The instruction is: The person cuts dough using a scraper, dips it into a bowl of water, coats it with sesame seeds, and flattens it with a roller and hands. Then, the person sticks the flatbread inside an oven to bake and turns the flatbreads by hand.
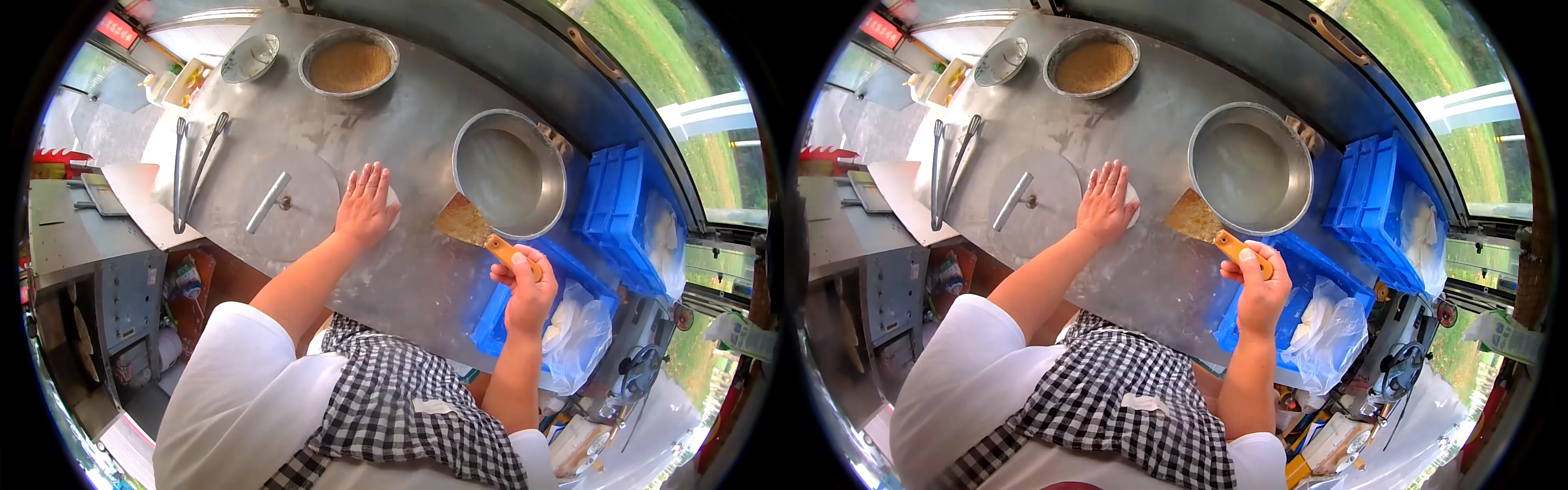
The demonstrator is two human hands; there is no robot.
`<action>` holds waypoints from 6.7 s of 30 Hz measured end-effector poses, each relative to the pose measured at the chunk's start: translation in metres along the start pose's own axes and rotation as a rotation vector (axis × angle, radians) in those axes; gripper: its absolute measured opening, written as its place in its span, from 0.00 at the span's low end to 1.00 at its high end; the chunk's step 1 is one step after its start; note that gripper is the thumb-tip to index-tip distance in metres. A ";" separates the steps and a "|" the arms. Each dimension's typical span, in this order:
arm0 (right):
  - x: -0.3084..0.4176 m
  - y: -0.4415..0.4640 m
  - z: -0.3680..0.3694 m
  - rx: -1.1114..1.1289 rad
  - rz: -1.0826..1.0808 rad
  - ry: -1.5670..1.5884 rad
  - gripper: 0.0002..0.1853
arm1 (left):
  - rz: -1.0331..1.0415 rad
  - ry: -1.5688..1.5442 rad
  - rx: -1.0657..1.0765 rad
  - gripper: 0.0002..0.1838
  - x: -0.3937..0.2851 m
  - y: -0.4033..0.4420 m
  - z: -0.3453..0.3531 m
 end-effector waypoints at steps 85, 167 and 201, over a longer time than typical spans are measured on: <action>0.076 0.261 0.387 0.634 0.290 0.528 0.20 | -0.283 -0.103 -0.318 0.31 0.256 -0.054 -0.129; -0.085 0.012 0.066 0.367 0.512 0.491 0.21 | 0.406 0.181 0.406 0.38 -0.001 -0.001 -0.018; -0.081 0.015 0.106 0.411 0.512 0.373 0.19 | 0.170 0.010 0.333 0.48 -0.002 -0.064 -0.046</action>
Point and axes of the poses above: each hand's wrist, its own y-axis towards the middle knuckle, its own z-axis out of the palm, x = y × z, the point moved 2 cm from there along y, towards the middle knuckle, and after that the axes turned 14 degrees about -y, right-handed, at the moved point
